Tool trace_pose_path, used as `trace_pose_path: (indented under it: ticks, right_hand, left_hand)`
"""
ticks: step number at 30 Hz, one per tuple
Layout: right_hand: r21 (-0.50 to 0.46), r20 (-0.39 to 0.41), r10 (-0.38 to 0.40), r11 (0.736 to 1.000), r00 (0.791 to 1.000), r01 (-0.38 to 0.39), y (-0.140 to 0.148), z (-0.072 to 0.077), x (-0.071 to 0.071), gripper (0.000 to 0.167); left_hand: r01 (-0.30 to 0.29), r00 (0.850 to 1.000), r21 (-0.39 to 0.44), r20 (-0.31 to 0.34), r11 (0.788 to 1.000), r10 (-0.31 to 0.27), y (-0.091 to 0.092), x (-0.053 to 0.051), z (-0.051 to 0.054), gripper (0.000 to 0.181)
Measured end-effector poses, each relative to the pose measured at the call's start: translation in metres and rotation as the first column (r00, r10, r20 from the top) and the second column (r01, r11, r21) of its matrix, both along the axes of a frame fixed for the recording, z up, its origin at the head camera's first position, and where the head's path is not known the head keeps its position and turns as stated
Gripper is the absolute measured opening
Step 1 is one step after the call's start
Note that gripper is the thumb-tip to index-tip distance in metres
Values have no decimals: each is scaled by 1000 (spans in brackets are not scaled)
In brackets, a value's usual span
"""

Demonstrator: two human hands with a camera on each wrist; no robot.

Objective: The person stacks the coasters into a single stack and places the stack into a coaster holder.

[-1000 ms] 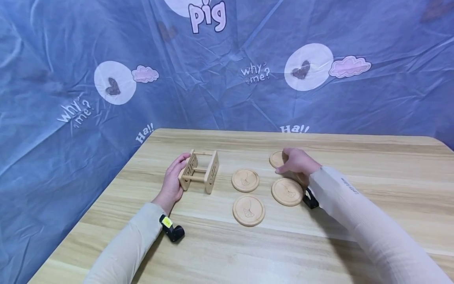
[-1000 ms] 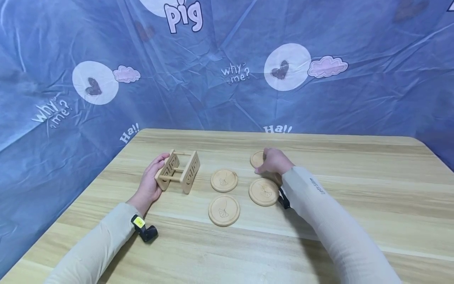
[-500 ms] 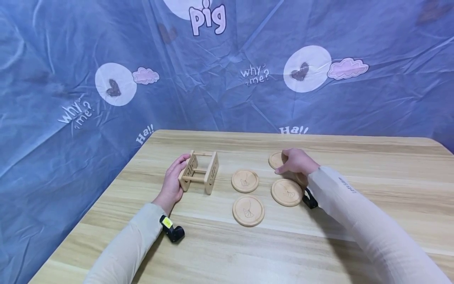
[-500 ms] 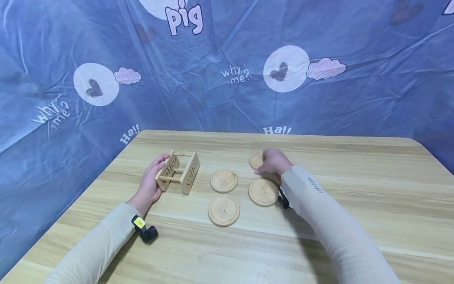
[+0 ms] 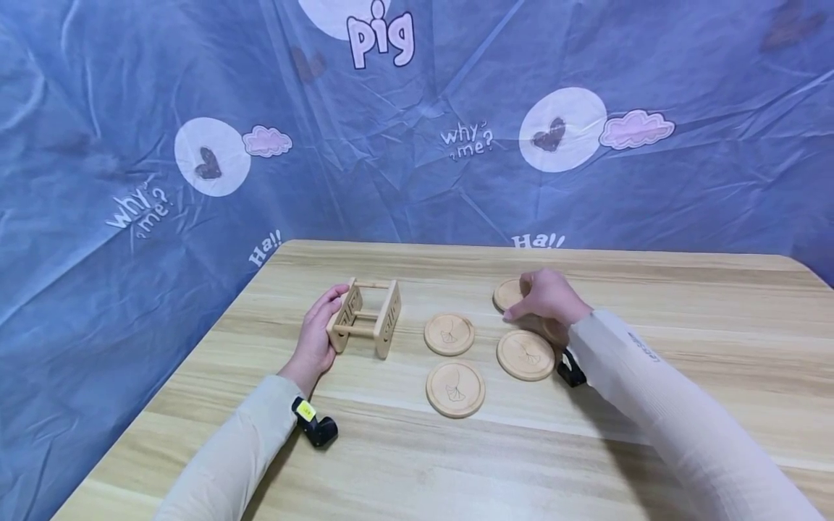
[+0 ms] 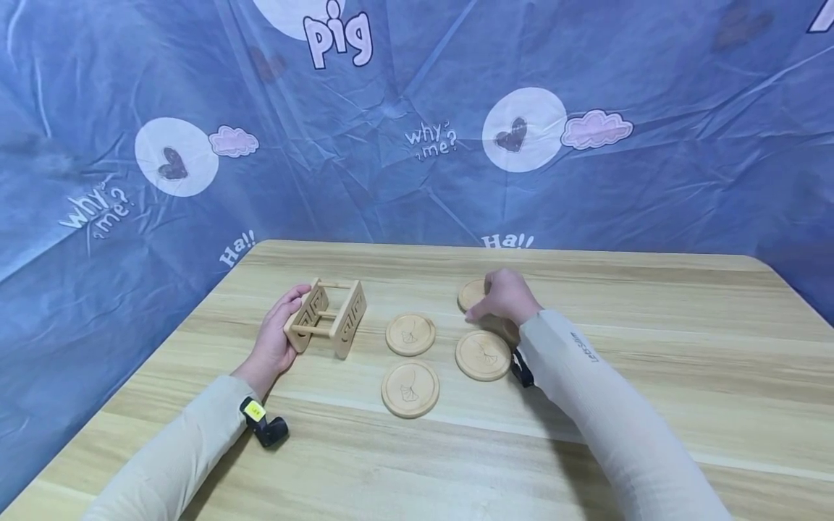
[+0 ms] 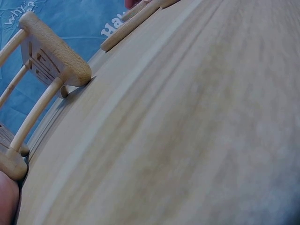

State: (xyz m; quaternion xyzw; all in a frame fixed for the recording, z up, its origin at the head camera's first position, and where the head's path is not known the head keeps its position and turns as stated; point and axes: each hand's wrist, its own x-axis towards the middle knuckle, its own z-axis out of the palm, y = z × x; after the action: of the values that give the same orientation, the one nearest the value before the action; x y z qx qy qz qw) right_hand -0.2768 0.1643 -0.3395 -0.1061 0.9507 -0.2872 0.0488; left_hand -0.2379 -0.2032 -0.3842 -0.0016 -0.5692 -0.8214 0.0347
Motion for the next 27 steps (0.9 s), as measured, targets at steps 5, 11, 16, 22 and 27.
trace_pose_path:
  ticks: [5, 11, 16, 22, 27]
  right_hand:
    - [-31, -31, -46, 999, 998, 45, -1, 1, 1, 47]
    - [-117, 33, -101, 988, 994, 104, -2, 8, 9, 60]
    - [-139, 59, -119, 982, 991, 126, 3, 17, 19, 91]
    - [-111, 47, -112, 987, 993, 117, 12, 23, 31, 94]
    - [-61, 32, -115, 991, 993, 117, 22, 22, 39, 91]
  left_hand:
    - [2, 1000, -6, -6, 1000, -2, 1, 1, 1, 24]
    - [11, 1000, 0, -11, 1000, -11, 0, 0, 1, 24]
    - [12, 1000, 3, -8, 1000, -12, 0, 1, 2, 24]
    - [3, 1000, 3, -2, 1000, -3, 0, 1, 1, 25]
    - [5, 1000, 3, 10, 1000, -5, 1, 1, 1, 25]
